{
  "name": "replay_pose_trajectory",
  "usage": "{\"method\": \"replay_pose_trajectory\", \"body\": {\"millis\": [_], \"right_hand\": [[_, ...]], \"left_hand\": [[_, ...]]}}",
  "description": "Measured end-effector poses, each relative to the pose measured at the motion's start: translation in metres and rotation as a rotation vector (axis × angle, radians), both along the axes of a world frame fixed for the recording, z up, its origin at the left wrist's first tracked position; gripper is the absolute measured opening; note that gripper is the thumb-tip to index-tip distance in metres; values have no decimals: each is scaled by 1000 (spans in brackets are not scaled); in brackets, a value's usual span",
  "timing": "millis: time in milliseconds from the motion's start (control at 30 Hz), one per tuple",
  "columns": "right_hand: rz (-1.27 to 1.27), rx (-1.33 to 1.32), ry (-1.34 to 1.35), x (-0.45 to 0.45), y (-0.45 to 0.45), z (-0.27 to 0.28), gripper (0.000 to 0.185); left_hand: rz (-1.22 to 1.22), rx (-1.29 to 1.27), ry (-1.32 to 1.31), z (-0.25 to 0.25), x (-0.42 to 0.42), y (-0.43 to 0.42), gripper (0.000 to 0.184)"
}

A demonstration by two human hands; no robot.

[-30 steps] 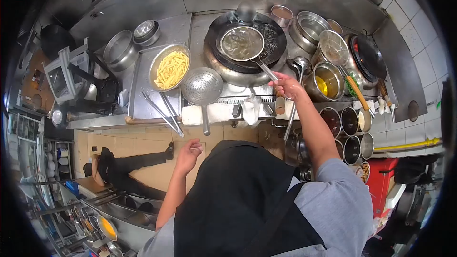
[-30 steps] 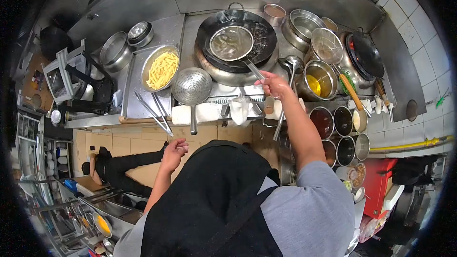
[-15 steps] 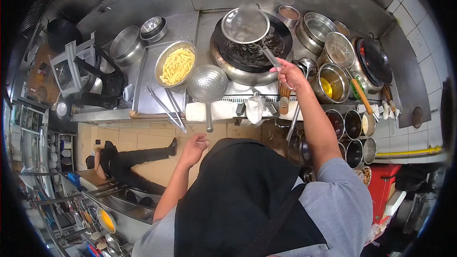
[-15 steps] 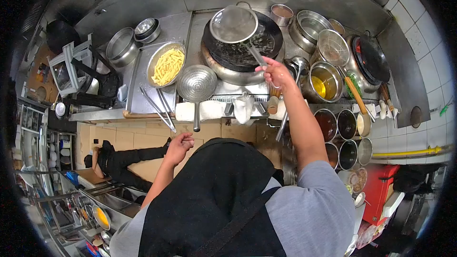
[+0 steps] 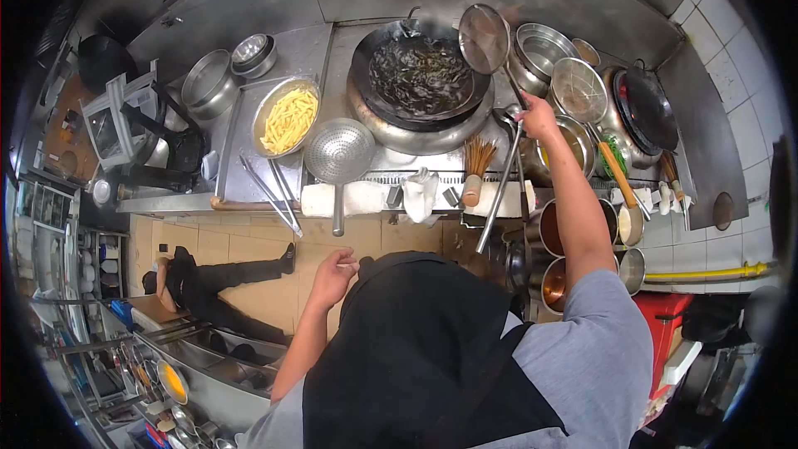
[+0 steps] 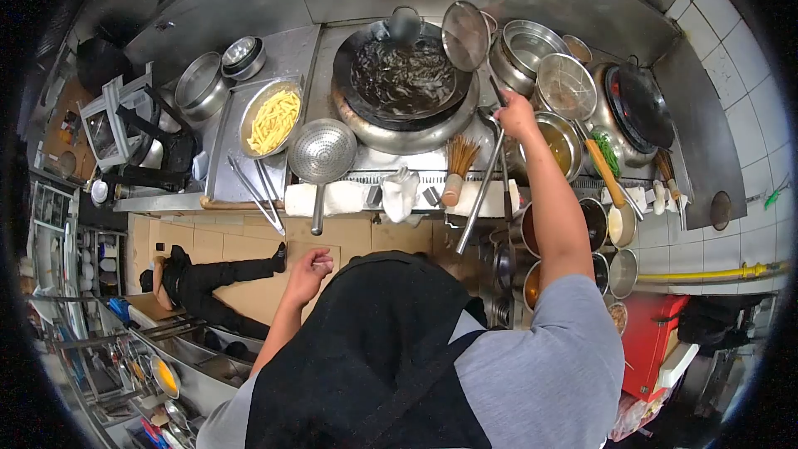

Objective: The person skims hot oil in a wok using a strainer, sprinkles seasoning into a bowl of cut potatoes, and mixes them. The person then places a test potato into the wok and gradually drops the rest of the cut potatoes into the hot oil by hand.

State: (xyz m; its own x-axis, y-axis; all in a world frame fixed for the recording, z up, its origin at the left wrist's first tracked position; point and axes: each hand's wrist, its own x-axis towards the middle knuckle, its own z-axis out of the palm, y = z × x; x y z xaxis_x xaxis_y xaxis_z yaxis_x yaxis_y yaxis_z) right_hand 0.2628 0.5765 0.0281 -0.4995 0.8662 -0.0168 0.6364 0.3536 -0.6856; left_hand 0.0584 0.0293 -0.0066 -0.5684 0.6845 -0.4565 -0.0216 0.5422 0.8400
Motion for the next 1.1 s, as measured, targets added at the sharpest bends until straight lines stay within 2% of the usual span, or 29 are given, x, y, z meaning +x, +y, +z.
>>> {"method": "replay_pose_trajectory", "body": {"millis": [67,133,233,300,400,567,667,733,800,1000,1100], "right_hand": [[-64,-324,98,-13,4,-5,66],[25,-420,164,-27,12,-24,61],[11,-456,186,-49,11,-40,50],[121,-646,229,-60,12,-49,39],[170,-760,277,-75,5,-55,30],[270,-939,350,-79,-7,-62,29],[323,-953,290,-71,-25,-42,30],[322,-974,285,-67,-26,-56,30],[287,-1133,429,-61,-33,-62,32],[348,-1201,502,-22,-43,-57,33],[427,-1210,561,-2,-41,-43,40]], "left_hand": [[1,-13,36,0,9,-2,41],[3,-24,73,2,19,-4,41],[80,-31,35,8,37,-10,38],[135,-42,18,8,46,-16,39],[199,-55,5,5,58,-25,39],[236,-96,28,11,70,-31,39],[255,-98,21,17,72,-25,40],[256,-102,21,17,72,-21,42],[226,-84,55,13,69,-16,41],[135,-58,63,11,56,1,38],[84,-34,90,1,43,12,35]]}}
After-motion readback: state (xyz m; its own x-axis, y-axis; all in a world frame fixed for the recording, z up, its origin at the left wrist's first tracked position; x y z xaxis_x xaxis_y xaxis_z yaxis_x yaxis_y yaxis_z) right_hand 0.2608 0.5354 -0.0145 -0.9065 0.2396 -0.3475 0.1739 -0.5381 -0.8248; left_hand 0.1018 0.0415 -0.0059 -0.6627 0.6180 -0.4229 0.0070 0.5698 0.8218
